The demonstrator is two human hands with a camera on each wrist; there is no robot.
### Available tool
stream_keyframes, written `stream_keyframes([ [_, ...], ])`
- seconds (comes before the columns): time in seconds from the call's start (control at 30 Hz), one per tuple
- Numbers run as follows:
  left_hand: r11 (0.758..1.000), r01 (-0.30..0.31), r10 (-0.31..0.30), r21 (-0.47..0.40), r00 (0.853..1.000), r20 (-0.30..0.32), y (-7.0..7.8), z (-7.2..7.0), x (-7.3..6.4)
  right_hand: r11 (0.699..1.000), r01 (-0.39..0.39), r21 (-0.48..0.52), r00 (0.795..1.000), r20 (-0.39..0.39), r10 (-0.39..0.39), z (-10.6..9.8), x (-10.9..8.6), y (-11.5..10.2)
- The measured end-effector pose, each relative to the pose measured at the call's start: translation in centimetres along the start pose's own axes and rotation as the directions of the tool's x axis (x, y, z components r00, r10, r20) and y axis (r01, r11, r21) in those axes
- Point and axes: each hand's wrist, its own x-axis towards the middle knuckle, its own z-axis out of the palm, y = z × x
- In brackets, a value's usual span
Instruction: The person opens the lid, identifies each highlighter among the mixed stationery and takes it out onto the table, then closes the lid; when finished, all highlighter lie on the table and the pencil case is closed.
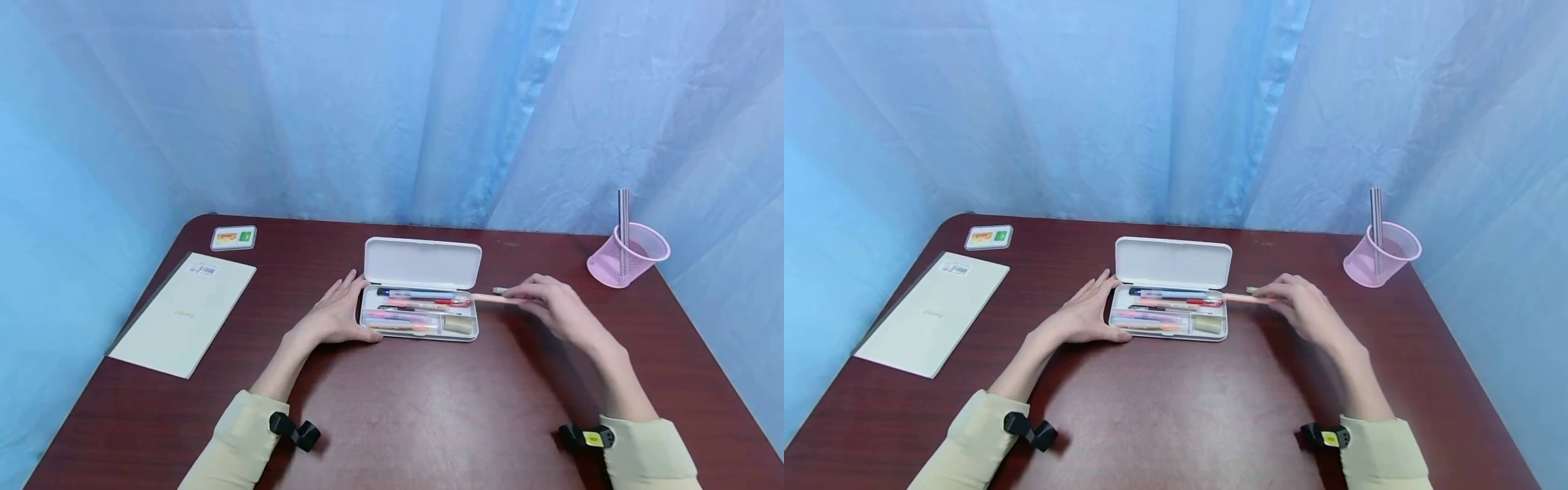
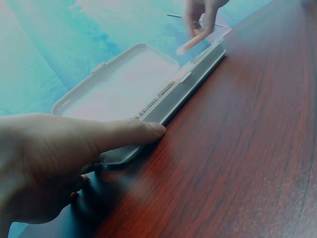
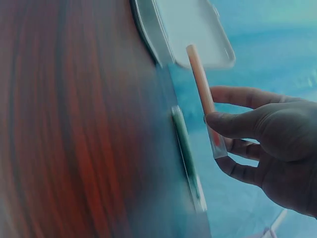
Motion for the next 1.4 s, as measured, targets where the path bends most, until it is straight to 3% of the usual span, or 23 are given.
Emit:
stream_keyframes([
  [0.23,1.0,0.008,-0.008,-0.01,1.0,-0.001,0.0,0.0,-0.2,0.999,-0.021,-0.049,1.0,-0.01,0.02,-1.3,-1.2,2.2],
  [0.57,1.0,0.01,-0.01,-0.008,1.0,0.006,0.1,0.0,0.0,0.995,-0.06,-0.08,0.997,0.042,0.064,-1.3,-1.9,3.3],
  [1.4,1.0,0.006,-0.006,-0.014,1.0,0.006,0.1,0.0,-0.1,0.991,-0.068,-0.117,0.994,0.079,0.078,-0.6,-1.8,3.0],
])
